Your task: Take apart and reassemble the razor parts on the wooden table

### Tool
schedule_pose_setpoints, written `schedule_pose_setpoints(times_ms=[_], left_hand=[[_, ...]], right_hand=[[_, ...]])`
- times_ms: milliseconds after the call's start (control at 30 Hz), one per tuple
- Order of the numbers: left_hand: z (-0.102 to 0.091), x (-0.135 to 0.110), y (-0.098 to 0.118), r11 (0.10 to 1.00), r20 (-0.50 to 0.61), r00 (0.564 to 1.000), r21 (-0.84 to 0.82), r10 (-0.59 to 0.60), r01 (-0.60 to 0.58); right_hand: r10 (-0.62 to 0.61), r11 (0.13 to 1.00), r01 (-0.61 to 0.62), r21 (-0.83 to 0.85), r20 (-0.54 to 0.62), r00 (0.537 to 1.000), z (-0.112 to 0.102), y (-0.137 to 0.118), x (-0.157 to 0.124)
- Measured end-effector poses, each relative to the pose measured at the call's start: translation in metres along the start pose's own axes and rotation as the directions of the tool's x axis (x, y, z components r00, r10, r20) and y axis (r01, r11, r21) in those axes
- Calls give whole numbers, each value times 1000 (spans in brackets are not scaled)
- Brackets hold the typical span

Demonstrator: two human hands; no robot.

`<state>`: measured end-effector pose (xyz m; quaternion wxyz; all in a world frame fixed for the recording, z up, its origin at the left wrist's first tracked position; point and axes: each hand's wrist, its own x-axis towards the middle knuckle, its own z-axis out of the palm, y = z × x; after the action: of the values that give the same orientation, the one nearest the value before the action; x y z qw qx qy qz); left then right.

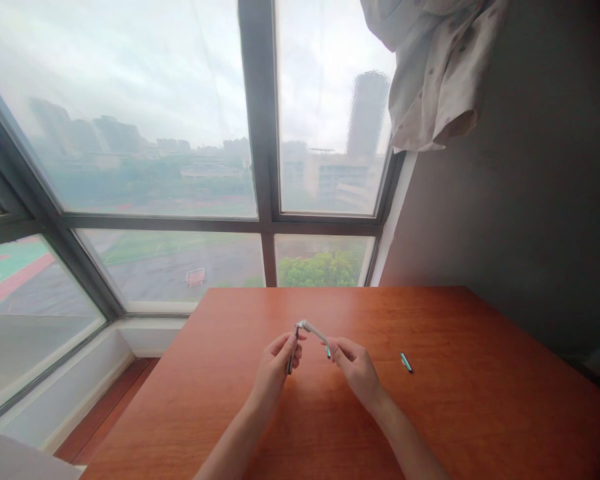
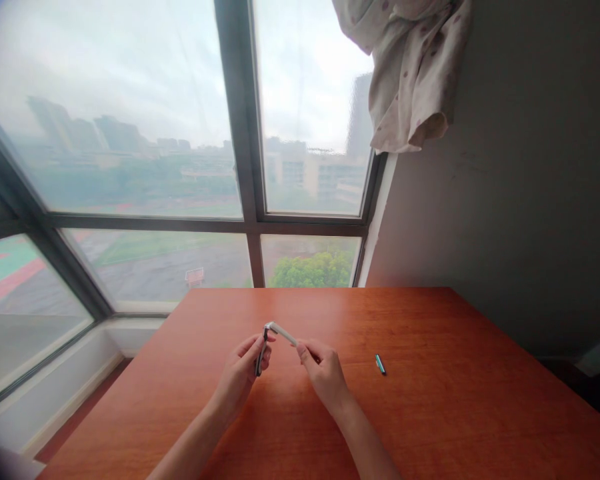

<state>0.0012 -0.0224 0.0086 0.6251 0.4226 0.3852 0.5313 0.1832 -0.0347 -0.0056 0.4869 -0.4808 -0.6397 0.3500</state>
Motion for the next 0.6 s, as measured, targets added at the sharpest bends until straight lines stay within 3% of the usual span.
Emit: schedule_pose_setpoints(times_ms=[600], left_hand=[[-1,0,-4,999,-7,1000,-41,8,-8]], right_hand=[[21,1000,-20,11,-42,999,-1,4,1]])
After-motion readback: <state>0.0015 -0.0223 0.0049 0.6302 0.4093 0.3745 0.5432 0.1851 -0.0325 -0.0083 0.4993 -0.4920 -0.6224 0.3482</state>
